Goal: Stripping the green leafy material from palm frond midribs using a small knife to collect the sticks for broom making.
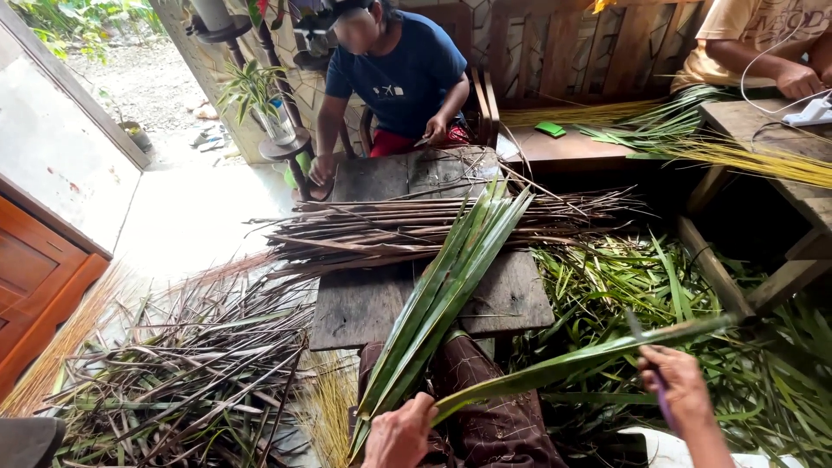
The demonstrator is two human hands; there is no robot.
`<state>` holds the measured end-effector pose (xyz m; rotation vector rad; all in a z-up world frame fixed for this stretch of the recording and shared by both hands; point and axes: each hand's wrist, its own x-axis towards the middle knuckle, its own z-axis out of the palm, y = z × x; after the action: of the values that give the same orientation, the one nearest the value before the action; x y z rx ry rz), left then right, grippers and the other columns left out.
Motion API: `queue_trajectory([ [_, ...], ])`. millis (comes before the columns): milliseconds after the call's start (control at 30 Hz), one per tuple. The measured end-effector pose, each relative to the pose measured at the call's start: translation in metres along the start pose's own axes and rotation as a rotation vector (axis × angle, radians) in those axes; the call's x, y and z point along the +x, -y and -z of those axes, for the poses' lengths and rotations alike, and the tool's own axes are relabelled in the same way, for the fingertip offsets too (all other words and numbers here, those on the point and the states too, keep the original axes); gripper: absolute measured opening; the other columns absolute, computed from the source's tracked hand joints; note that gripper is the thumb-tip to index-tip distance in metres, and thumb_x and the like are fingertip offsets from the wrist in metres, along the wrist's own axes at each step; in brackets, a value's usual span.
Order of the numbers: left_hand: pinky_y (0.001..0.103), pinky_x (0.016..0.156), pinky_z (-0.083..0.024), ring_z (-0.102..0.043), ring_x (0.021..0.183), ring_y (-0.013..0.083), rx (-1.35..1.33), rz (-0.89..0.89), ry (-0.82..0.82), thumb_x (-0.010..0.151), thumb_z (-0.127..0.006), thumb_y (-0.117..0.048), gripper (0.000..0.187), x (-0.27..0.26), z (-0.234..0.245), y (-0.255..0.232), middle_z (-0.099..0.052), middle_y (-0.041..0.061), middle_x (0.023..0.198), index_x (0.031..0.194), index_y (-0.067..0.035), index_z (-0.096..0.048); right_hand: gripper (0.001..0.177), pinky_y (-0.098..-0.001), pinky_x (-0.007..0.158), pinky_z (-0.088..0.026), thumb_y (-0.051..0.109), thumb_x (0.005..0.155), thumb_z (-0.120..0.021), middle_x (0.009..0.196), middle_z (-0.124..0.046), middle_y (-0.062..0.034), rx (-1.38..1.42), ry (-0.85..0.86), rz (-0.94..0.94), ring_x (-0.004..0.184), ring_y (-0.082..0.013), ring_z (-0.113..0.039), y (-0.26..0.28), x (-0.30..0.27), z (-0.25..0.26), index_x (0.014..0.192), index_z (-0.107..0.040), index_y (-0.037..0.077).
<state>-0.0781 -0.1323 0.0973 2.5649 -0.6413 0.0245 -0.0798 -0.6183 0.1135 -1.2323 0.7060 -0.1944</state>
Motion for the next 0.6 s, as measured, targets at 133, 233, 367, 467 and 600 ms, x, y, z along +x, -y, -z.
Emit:
queue_trajectory([
  [133, 0.028, 0.03, -0.054, -0.052, 0.037, 0.0086, 0.008, -0.018, -0.154, 0.109, -0.049, -0.025, 0.013, -0.002, 0.003, 0.032, -0.058, -0.005, 0.06, 0.097, -0.02, -0.052, 0.017, -0.0233, 0.045, -0.042, 0.013, 0.102, -0.07, 0.087, -0.069, -0.0121, -0.153, -0.245, -0.056, 0.059, -0.0154, -0.055, -0.001, 0.045, 0.07, 0.116, -0.07, 0.003],
  [233, 0.026, 0.034, -0.062, -0.056, 0.039, 0.0085, -0.051, 0.045, -0.253, 0.107, -0.049, -0.028, 0.014, 0.0, 0.015, 0.035, -0.065, -0.004, 0.065, 0.097, -0.021, -0.056, 0.016, -0.0304, 0.05, -0.049, 0.011, 0.1, -0.076, 0.092, -0.073, -0.0189, -0.252, -0.368, -0.008, 0.064, -0.0218, -0.063, -0.016, 0.085, 0.136, 0.112, -0.072, 0.001],
  [367, 0.024, 0.03, -0.046, -0.048, 0.037, 0.0069, -0.114, 0.168, -0.366, 0.106, -0.048, -0.029, 0.015, 0.01, 0.013, 0.053, -0.059, -0.005, 0.058, 0.102, -0.02, -0.059, 0.016, -0.0351, 0.054, -0.05, 0.022, 0.105, -0.074, 0.092, -0.072, -0.0145, -0.248, -0.535, -0.07, 0.068, -0.022, -0.062, -0.069, 0.15, 0.237, 0.109, -0.071, 0.007],
  [467, 0.02, 0.024, -0.036, -0.042, 0.032, 0.0043, -0.186, 0.195, -0.409, 0.107, -0.048, -0.028, 0.019, 0.021, 0.008, 0.05, -0.059, -0.004, 0.054, 0.105, -0.017, -0.063, 0.017, -0.0317, 0.048, -0.042, 0.027, 0.114, -0.062, 0.088, -0.064, -0.0073, -0.097, -0.458, 0.031, 0.062, -0.0164, -0.054, -0.107, 0.164, 0.284, 0.116, -0.061, 0.011],
  [600, 0.027, 0.062, -0.057, -0.061, 0.072, 0.0105, -0.481, 0.193, -0.323, 0.101, -0.056, -0.017, 0.015, 0.051, -0.001, -0.008, -0.069, 0.0, 0.09, 0.094, -0.012, -0.067, 0.012, -0.0296, 0.066, -0.053, 0.017, 0.106, -0.073, 0.1, -0.066, -0.0073, -0.095, -0.441, 0.101, 0.077, -0.0169, -0.06, -0.037, 0.013, 0.12, 0.115, -0.067, 0.011],
])
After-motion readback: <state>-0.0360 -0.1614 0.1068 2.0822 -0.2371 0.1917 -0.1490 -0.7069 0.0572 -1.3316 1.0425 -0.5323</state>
